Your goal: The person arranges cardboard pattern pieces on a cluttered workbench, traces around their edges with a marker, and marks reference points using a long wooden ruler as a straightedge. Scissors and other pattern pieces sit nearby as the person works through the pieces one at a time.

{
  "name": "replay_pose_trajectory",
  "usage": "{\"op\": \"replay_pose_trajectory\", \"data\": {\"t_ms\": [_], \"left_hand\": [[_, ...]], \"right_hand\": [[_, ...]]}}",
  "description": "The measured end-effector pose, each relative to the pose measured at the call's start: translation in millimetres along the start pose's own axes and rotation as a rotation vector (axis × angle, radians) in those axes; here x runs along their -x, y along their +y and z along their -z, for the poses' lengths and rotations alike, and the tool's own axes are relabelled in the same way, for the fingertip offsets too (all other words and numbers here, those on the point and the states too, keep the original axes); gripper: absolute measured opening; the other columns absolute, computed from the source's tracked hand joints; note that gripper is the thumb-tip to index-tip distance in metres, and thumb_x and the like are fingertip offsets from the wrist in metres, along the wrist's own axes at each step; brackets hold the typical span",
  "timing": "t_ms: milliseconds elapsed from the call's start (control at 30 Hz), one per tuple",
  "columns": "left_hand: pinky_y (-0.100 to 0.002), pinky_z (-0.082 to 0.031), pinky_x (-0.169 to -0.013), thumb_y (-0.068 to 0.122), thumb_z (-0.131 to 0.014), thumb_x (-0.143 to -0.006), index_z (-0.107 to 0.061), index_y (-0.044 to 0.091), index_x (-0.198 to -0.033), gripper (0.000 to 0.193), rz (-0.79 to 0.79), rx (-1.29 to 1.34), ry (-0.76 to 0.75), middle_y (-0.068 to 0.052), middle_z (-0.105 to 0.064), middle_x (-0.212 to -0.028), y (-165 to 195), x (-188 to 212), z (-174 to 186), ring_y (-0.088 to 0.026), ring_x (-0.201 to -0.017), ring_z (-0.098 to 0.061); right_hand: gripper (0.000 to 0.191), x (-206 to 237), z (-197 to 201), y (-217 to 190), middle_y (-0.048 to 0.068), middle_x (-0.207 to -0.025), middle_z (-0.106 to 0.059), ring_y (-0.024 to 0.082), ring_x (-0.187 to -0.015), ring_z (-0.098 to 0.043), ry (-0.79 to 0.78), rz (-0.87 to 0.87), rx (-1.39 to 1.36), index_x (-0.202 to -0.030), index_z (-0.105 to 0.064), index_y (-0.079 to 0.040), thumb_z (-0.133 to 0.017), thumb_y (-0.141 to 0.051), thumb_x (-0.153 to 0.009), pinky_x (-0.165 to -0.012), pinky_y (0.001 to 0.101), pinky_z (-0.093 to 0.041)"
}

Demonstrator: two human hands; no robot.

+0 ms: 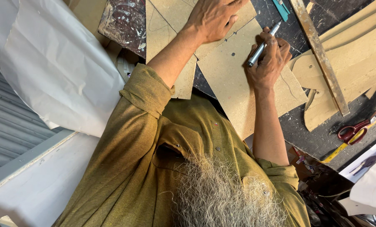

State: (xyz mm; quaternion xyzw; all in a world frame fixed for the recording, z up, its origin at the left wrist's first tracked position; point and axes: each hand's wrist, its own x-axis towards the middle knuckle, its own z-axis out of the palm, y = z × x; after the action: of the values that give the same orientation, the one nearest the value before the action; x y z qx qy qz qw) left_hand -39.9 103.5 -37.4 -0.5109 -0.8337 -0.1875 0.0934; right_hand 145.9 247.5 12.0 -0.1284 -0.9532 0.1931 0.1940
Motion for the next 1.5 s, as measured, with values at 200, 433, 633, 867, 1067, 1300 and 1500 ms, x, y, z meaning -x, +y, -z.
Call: {"op": "replay_pose_trajectory", "data": {"t_ms": [200,433,633,867,1067,1300,1500], "left_hand": [[-0.042,-0.043,-0.11,0.025,-0.062,-0.107,-0.037,0.019,-0.16,0.06,0.012,0.009,-0.014,-0.004,-0.057,-0.148,0.4,2.3,-1.9,-0.02,-0.127,-0.057],[-0.044,-0.041,-0.113,0.026,-0.061,-0.108,-0.039,0.017,-0.16,0.058,0.033,0.075,-0.047,-0.005,-0.053,-0.151,1.0,4.1,-3.8,-0.022,-0.132,-0.054],[-0.05,-0.039,-0.111,0.04,-0.058,-0.1,-0.051,0.019,-0.143,0.048,-0.053,-0.199,0.169,-0.003,-0.05,-0.152,-1.5,-6.0,6.8,-0.025,-0.134,-0.052],[-0.038,-0.051,-0.054,0.048,-0.068,-0.106,-0.057,0.012,-0.085,0.043,0.3,0.347,0.002,-0.003,-0.062,-0.072,33.3,18.7,39.5,-0.022,-0.061,-0.062],[-0.045,-0.051,-0.054,0.033,-0.081,-0.086,-0.056,0.008,-0.081,0.035,0.456,0.439,0.049,-0.009,-0.066,-0.07,83.1,59.1,64.3,-0.029,-0.063,-0.067],[-0.039,-0.051,-0.05,0.001,-0.063,-0.089,-0.056,0.007,-0.084,0.009,0.407,0.469,-0.176,-0.009,-0.064,-0.069,111.5,74.0,53.8,-0.024,-0.059,-0.066],[-0.03,-0.048,-0.043,-0.003,-0.06,-0.093,-0.058,0.004,-0.095,0.007,0.383,0.527,-0.39,-0.006,-0.061,-0.072,135.9,84.7,46.6,-0.017,-0.055,-0.059]], "right_hand": [[0.025,0.2,-1.3,1.0,0.001,-0.114,-0.08,0.023,-0.118,-0.059,0.026,0.018,-0.036,-0.132,-0.058,-0.017,-0.062,-0.01,-0.107,-0.105,0.0455,-0.036],[0.022,2.6,-6.0,7.7,0.001,-0.12,-0.079,0.022,-0.118,-0.058,0.019,0.02,-0.006,-0.13,-0.058,-0.019,-0.06,-0.012,-0.108,-0.105,0.0456,-0.037],[0.024,-1.6,-4.0,3.6,0.001,-0.12,-0.078,0.025,-0.118,-0.058,0.007,0.007,0.01,-0.132,-0.056,-0.016,-0.061,-0.018,-0.109,-0.105,0.0463,-0.037],[0.036,8.5,25.1,-18.0,0.01,-0.108,-0.076,0.026,-0.102,-0.066,0.237,0.077,-0.332,-0.131,-0.065,-0.004,-0.062,-0.031,-0.107,-0.095,0.0425,-0.048],[0.035,46.7,32.7,-49.0,0.013,-0.096,-0.071,0.018,-0.081,-0.07,0.187,-0.153,-1.09,-0.115,-0.065,0.008,-0.064,-0.026,-0.11,-0.073,0.0273,-0.058],[0.025,69.4,15.1,-50.8,0.012,-0.094,-0.07,0.016,-0.08,-0.067,0.074,-0.257,-1.053,-0.114,-0.065,0.006,-0.065,-0.018,-0.108,-0.073,0.0266,-0.057],[0.02,103.9,-4.4,-37.5,0.013,-0.087,-0.073,0.017,-0.071,-0.069,0.071,-0.299,-1.178,-0.109,-0.07,0.004,-0.066,-0.015,-0.105,-0.066,0.0284,-0.06]]}}
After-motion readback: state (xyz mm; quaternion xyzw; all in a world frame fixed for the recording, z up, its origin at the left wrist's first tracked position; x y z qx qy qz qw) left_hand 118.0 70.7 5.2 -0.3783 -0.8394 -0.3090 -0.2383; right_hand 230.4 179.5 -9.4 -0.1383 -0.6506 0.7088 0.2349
